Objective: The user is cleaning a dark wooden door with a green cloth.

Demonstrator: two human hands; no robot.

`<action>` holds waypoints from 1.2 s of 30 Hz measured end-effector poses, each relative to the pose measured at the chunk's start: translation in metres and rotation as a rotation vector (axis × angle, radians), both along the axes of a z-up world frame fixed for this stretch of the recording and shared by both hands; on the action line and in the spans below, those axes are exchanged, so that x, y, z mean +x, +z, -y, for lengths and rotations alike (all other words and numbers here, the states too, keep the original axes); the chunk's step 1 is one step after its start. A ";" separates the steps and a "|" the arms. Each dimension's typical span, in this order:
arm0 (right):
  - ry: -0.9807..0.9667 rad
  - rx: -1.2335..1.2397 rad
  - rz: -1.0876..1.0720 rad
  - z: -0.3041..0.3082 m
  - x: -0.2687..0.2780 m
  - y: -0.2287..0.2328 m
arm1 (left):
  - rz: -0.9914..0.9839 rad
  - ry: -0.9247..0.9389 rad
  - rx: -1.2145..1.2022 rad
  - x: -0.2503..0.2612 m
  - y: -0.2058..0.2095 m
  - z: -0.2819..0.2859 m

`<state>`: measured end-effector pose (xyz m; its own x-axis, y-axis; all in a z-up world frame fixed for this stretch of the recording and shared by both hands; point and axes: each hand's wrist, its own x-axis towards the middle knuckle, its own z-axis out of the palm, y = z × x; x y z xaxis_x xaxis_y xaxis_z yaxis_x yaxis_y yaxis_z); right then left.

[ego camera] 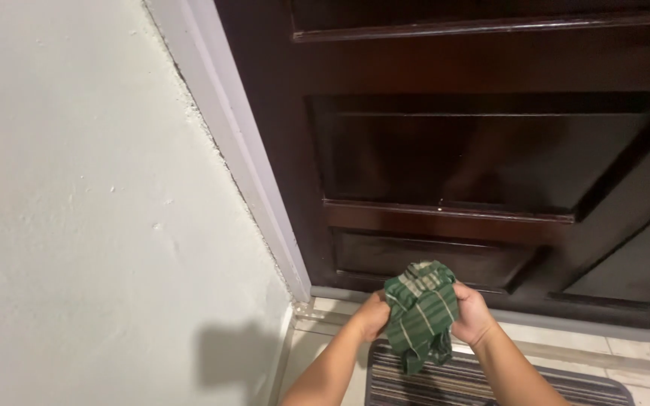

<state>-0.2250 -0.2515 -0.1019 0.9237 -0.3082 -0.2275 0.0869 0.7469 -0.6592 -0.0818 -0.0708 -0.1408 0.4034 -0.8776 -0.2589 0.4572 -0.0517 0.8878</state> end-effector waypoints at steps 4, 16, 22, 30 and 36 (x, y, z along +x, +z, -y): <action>-0.077 -0.256 -0.140 -0.005 -0.003 0.037 | -0.199 0.000 -0.013 -0.025 0.005 0.013; -0.385 -2.735 0.295 0.060 -0.035 0.200 | -0.870 0.601 -0.121 -0.079 0.068 -0.008; -0.452 -3.090 0.451 0.084 -0.013 0.191 | -0.744 0.537 -0.342 -0.021 -0.007 0.009; -0.854 -2.375 0.218 0.030 -0.066 0.103 | -0.357 0.908 -0.253 -0.065 0.066 0.056; -0.843 -2.313 0.021 0.069 -0.103 0.086 | -0.550 0.986 -0.316 -0.056 0.078 0.053</action>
